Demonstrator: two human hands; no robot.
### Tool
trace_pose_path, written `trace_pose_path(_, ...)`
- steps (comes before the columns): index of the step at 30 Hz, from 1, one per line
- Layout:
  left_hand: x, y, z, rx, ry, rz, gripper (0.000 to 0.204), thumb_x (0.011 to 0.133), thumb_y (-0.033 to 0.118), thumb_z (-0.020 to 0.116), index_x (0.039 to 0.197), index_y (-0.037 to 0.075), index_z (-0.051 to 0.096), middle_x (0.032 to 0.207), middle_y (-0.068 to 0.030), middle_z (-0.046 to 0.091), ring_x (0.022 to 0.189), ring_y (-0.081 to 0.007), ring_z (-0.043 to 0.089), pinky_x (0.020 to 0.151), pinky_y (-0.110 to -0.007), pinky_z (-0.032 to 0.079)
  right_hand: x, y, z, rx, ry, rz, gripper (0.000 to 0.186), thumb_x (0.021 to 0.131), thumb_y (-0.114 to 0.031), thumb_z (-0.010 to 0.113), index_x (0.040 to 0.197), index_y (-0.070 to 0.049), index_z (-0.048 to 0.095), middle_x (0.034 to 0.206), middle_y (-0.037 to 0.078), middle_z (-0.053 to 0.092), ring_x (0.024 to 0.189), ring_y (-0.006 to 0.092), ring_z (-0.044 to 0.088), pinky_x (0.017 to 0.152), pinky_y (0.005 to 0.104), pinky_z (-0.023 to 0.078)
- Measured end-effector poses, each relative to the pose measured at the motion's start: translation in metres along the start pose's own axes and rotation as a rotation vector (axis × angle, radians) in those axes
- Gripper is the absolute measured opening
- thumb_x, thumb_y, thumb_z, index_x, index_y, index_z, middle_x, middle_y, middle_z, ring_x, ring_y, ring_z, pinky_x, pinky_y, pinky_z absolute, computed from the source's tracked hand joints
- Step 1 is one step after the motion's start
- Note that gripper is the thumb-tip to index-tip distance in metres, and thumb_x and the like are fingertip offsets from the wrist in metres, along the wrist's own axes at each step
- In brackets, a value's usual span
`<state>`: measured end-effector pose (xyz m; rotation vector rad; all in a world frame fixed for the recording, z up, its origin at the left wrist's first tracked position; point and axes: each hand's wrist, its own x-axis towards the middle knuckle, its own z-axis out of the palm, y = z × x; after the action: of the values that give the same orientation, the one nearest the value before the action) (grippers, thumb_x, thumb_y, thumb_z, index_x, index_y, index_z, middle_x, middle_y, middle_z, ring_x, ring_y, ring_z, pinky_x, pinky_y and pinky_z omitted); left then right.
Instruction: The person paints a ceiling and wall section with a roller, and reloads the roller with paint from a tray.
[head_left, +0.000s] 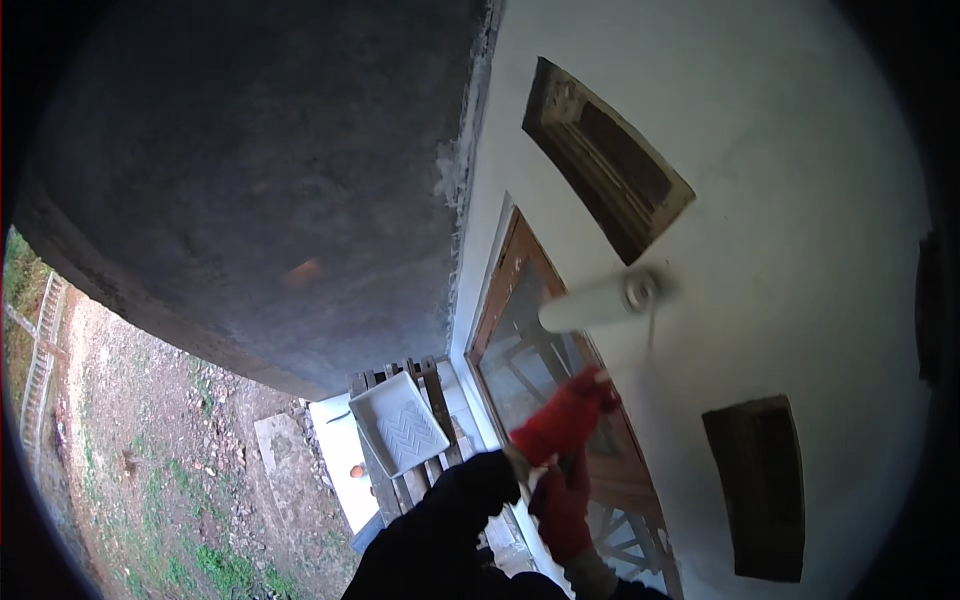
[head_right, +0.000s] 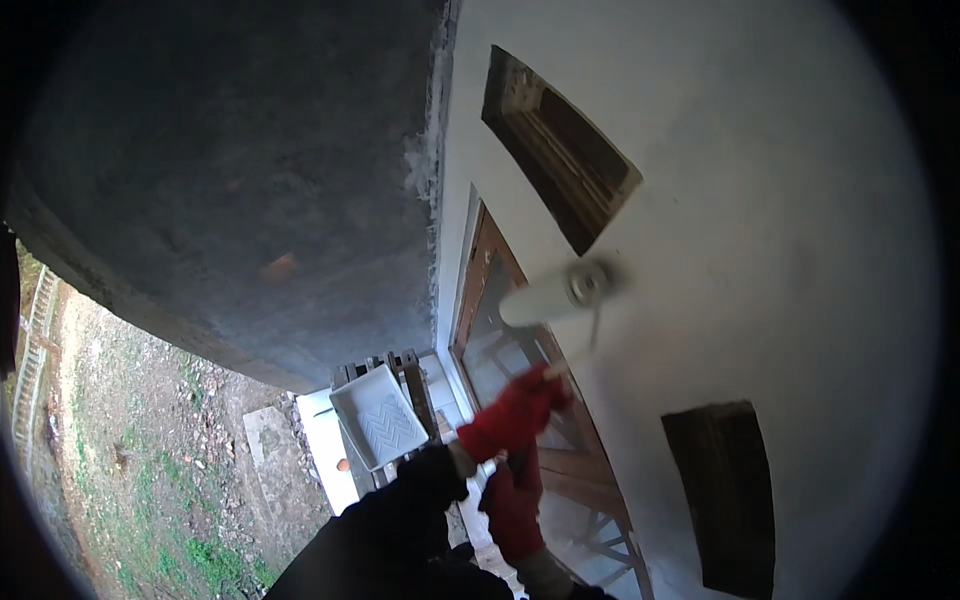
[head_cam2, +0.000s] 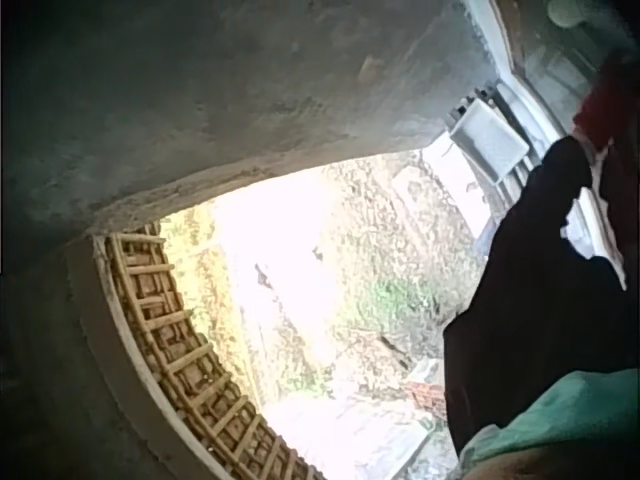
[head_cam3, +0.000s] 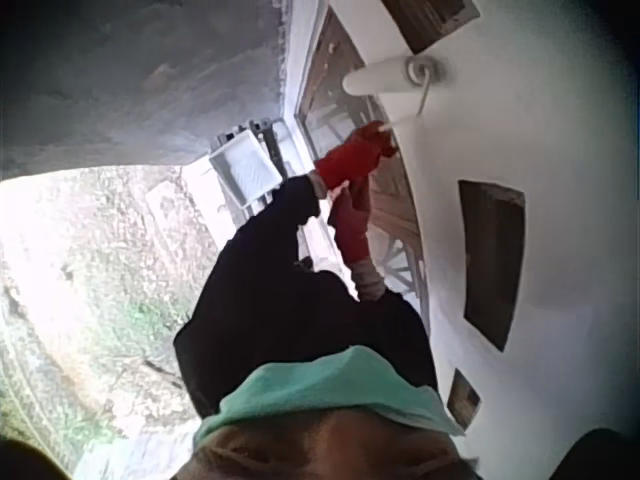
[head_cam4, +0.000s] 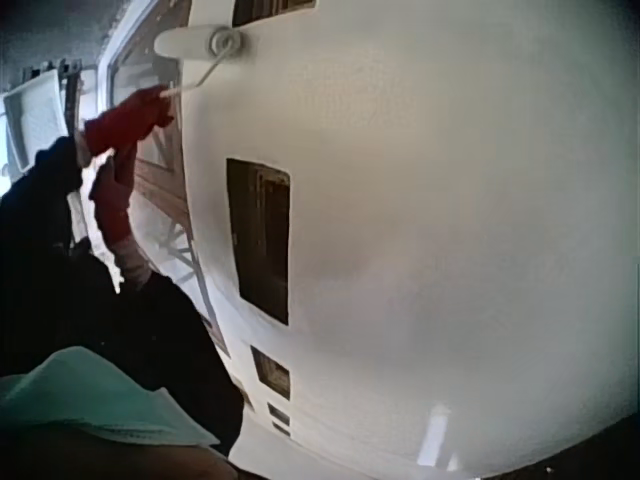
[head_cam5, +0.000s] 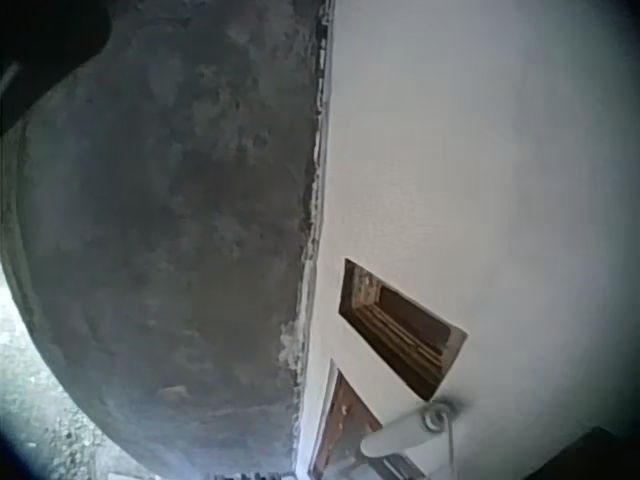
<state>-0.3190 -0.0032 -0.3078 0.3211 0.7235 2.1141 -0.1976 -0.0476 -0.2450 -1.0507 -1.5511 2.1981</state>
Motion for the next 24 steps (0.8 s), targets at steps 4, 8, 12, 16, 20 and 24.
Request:
trace_pose_path(4, 0.094, 0.094, -0.047, -0.031, -0.111, 0.230, 0.004, 0.090, 0.017, 0.056, 0.092, 0.014, 0.053, 0.081, 0.0002, 0.057, 0.085, -0.0178, 0.064, 0.038, -0.020, 0.038, 0.099, -0.041, 0.068, -0.104, -0.085, -0.185, 0.057, 0.087, -0.005, 0.043, 0.142, -0.011, 0.030, 0.071, 0.002, 0.051, 0.048, 0.0062, 0.044, 0.041, 0.0240, 0.038)
trace_pose_path(8, 0.128, 0.155, -0.050, 0.106, -0.025, 0.217, 0.006, 0.091, 0.017, 0.053, 0.086, 0.014, 0.051, 0.078, -0.0001, 0.055, 0.083, -0.0176, 0.064, 0.036, -0.022, 0.036, 0.138, -0.074, 0.094, -0.147, -0.151, -0.121, 0.058, 0.087, -0.004, 0.043, 0.143, -0.011, 0.028, 0.074, 0.002, 0.052, 0.049, 0.0064, 0.044, 0.043, 0.0238, 0.039)
trace_pose_path(12, 0.096, 0.106, -0.047, 0.111, -0.010, 0.201, 0.008, 0.090, 0.022, 0.055, 0.091, 0.014, 0.052, 0.087, -0.0030, 0.059, 0.080, -0.0154, 0.063, 0.040, -0.023, 0.040, 0.094, -0.056, 0.064, -0.137, -0.113, -0.078, 0.060, 0.087, -0.002, 0.044, 0.144, -0.011, 0.025, 0.076, 0.001, 0.053, 0.051, 0.0056, 0.045, 0.044, 0.0234, 0.039)
trace_pose_path(16, 0.027, 0.028, -0.001, -0.352, 0.003, -0.156, 0.014, 0.090, 0.016, 0.056, 0.104, 0.015, 0.052, 0.089, -0.0044, 0.060, 0.084, -0.0168, 0.063, 0.045, -0.024, 0.043, 0.037, 0.000, 0.000, -0.225, 0.063, -0.061, 0.066, 0.084, -0.002, 0.042, 0.145, -0.011, 0.019, 0.059, 0.000, 0.047, 0.041, 0.0078, 0.043, 0.038, 0.0247, 0.038)
trace_pose_path(20, 0.040, 0.053, -0.014, -0.239, 0.000, -0.153, 0.012, 0.090, 0.012, 0.056, 0.102, 0.012, 0.055, 0.086, -0.0028, 0.059, 0.084, -0.0147, 0.063, 0.048, -0.023, 0.044, 0.041, -0.040, 0.034, -0.190, 0.096, 0.052, 0.069, 0.080, -0.002, 0.042, 0.145, -0.011, 0.020, 0.059, 0.001, 0.048, 0.039, 0.0076, 0.041, 0.036, 0.0242, 0.036)
trace_pose_path(24, 0.108, 0.123, -0.056, -0.301, -0.083, 0.048, 0.003, 0.090, 0.013, 0.052, 0.089, 0.010, 0.054, 0.086, -0.0031, 0.058, 0.079, -0.0117, 0.061, 0.041, -0.025, 0.039, 0.110, -0.073, 0.088, -0.194, -0.098, -0.024, 0.063, 0.085, -0.005, 0.045, 0.144, -0.015, 0.025, 0.062, -0.001, 0.043, 0.047, 0.0061, 0.041, 0.041, 0.0228, 0.036)
